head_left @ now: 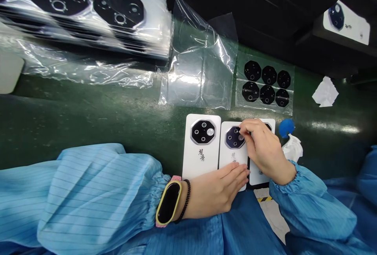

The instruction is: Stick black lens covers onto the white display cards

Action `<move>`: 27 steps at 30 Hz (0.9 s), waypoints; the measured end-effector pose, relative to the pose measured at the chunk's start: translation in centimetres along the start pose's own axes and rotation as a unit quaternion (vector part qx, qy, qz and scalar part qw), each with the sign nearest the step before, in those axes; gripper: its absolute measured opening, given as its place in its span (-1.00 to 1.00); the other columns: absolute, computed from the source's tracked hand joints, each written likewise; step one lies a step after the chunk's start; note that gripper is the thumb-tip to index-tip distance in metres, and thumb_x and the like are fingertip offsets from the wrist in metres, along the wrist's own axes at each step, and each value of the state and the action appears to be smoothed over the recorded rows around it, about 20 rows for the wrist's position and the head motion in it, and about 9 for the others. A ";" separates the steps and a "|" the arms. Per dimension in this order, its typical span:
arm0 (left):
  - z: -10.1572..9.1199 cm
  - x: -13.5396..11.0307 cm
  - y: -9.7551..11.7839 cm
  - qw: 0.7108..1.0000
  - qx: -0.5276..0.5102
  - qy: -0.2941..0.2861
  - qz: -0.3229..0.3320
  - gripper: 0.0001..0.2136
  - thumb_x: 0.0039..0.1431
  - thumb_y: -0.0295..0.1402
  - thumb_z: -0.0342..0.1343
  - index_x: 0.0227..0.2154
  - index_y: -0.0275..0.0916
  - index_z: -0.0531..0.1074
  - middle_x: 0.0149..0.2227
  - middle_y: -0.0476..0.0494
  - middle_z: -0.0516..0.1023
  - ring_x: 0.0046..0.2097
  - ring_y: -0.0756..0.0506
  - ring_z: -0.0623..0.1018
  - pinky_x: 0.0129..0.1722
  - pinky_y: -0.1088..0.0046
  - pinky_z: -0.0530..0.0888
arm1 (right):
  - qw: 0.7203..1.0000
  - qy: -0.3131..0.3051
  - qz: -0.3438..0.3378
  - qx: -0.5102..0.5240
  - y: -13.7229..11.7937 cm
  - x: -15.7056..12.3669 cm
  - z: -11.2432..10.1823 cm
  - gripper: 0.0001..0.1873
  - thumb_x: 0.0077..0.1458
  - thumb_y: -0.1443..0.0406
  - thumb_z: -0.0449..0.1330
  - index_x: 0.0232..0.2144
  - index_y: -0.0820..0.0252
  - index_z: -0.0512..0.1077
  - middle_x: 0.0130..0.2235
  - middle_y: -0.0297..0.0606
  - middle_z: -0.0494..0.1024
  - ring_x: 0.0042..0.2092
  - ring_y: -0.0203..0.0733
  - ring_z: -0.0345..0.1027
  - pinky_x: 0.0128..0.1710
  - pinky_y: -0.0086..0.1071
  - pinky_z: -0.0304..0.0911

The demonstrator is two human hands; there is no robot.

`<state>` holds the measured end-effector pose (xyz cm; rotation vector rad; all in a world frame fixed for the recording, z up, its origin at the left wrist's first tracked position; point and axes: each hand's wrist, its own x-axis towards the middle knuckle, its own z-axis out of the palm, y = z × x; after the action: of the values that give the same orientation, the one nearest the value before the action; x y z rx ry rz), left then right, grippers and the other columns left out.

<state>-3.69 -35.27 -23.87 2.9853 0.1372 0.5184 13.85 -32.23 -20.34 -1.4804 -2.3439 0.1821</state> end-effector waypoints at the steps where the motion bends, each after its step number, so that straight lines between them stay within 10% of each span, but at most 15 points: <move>1: 0.0 0.0 0.0 1.000 0.000 0.000 0.000 -0.65 0.29 -0.41 -0.11 0.07 -0.38 0.39 0.16 -0.23 0.36 0.18 -0.16 0.38 0.21 0.26 0.24 | 1.000 -0.003 0.000 -0.011 0.0 0.1 -0.1 -0.71 0.13 0.61 -0.07 -0.29 0.13 0.21 -0.35 -0.29 0.41 -0.30 -0.26 0.34 -0.30 -0.36 0.33; 27: 0.1 0.0 -0.1 1.000 -0.009 0.015 -0.012 -0.68 0.28 -0.39 -0.06 0.02 -0.35 0.44 0.12 -0.18 0.42 0.16 -0.15 0.40 0.18 0.31 0.28 | 0.990 -0.109 -0.038 -0.084 -0.5 0.3 -2.0 -0.74 0.10 0.61 -0.05 -0.30 0.24 0.30 -0.40 -0.26 0.44 -0.33 -0.23 0.30 -0.32 -0.37 0.30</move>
<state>-3.64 -35.22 -23.97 2.9551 0.1692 0.5602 14.04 -32.41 -18.25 -1.5111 -2.6432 0.1344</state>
